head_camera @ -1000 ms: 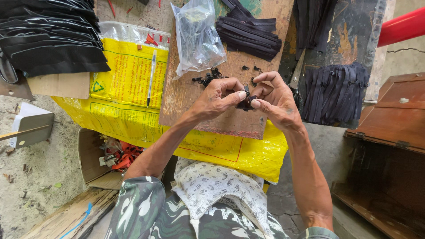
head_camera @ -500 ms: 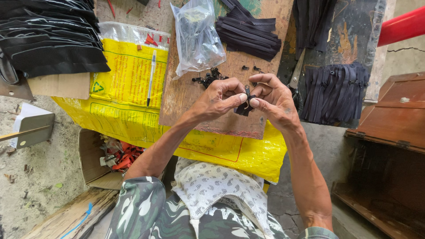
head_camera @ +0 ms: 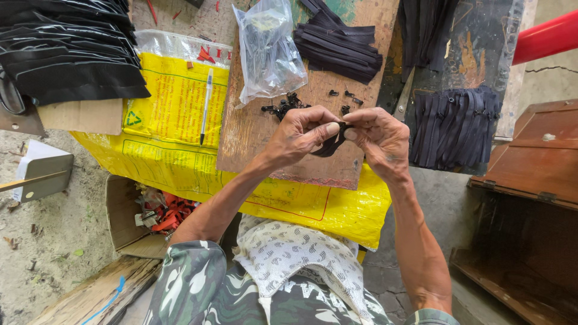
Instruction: The person sits at a workbench and attaches black zipper sliders to the ends of black zipper tape, threading the tape into each slider by hand and pressing it into place. They work through a pile of sliders one at a time, setting finished zippers onto a stack at the side of the bench.
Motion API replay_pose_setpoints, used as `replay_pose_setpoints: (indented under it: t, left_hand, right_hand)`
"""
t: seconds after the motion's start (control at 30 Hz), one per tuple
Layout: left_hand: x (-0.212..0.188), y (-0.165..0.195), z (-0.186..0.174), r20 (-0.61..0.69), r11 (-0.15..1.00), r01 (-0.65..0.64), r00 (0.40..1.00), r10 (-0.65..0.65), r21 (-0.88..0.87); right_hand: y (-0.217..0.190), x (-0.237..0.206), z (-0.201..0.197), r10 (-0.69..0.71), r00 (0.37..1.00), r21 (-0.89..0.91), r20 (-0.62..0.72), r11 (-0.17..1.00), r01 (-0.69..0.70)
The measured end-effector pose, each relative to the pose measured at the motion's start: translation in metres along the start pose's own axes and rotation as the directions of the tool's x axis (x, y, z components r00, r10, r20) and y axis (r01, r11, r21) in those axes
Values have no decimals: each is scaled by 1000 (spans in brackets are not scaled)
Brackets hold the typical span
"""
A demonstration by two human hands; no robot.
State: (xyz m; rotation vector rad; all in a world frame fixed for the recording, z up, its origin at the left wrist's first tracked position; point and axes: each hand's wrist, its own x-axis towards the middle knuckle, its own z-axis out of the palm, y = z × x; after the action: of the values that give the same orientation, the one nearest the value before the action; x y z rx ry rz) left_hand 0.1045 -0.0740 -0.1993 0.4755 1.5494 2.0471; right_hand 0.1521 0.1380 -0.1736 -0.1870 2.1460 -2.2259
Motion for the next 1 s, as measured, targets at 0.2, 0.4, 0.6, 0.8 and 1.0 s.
replay_pose_setpoints:
  t: [0.2,0.4,0.6,0.8,1.0]
  left_hand:
    - [1,0,0,-6,999,19,1000,-20,-48]
    - [1,0,-1,-9,999,15,1000,-16,-41]
    - [3,-4,-1,-8,1000,12,1000,-12,-26]
    - [2,-5,0,4,996,34,999,-34,-86]
    - [1,-6,0,38,987,35,999,-30,-155]
  right_hand:
    - [-1,-1,1,-26,1000,7,-10,1000,26]
    - [-1,-2,3,-9,1000,55,-21,998,10]
    - [-1,0,2,11,999,69,-31,998,-9]
    - [1,0,-1,34,999,70,-20,997,-33]
    - [3,-1,-2,30,999,64,-14,998,-29]
